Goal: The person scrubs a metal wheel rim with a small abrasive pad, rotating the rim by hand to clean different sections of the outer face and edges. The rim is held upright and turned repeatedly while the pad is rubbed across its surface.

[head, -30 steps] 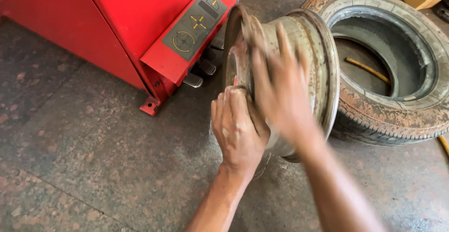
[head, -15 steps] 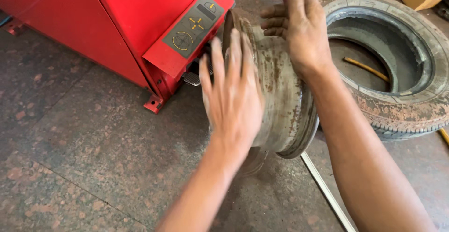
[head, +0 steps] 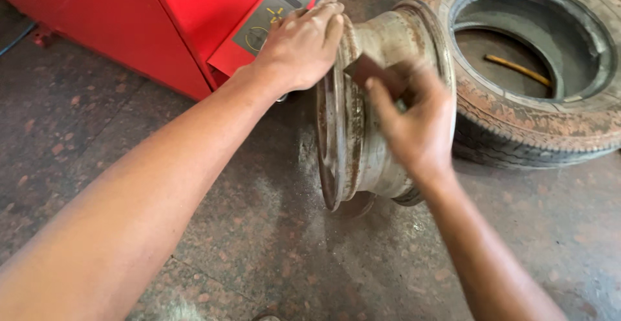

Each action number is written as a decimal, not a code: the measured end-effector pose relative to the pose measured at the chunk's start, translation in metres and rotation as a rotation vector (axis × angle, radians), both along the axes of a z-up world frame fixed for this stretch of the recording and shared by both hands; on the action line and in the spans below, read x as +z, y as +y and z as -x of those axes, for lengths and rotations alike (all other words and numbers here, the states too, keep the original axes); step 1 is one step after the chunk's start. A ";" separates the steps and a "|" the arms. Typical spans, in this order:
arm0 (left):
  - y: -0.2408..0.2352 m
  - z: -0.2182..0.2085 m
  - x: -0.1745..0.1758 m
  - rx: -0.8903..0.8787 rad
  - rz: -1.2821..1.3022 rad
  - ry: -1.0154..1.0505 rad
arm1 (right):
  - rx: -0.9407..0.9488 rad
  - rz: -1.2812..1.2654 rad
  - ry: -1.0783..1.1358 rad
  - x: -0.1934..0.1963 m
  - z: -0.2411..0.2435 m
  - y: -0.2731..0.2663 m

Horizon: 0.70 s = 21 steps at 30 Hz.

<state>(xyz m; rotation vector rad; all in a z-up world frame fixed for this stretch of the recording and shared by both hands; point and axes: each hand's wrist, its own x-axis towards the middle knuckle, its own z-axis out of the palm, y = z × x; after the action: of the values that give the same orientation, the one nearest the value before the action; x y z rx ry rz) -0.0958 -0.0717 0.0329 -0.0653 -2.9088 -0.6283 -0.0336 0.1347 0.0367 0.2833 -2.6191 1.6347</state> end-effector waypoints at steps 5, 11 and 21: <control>-0.006 0.013 -0.014 -0.054 -0.129 0.088 | 0.210 -0.162 0.610 -0.022 -0.032 -0.014; -0.013 0.021 -0.008 0.048 -0.306 -0.091 | 0.178 -0.203 0.601 -0.035 -0.029 -0.041; -0.025 0.071 -0.045 -0.049 -0.302 0.214 | 0.104 -0.295 0.665 -0.053 -0.028 -0.045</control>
<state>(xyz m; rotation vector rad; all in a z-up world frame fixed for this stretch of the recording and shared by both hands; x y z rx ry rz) -0.1671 -0.0966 -0.0124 -0.1559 -2.5848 -0.9952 -0.0059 0.0898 -0.0160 0.8226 -2.3170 0.9281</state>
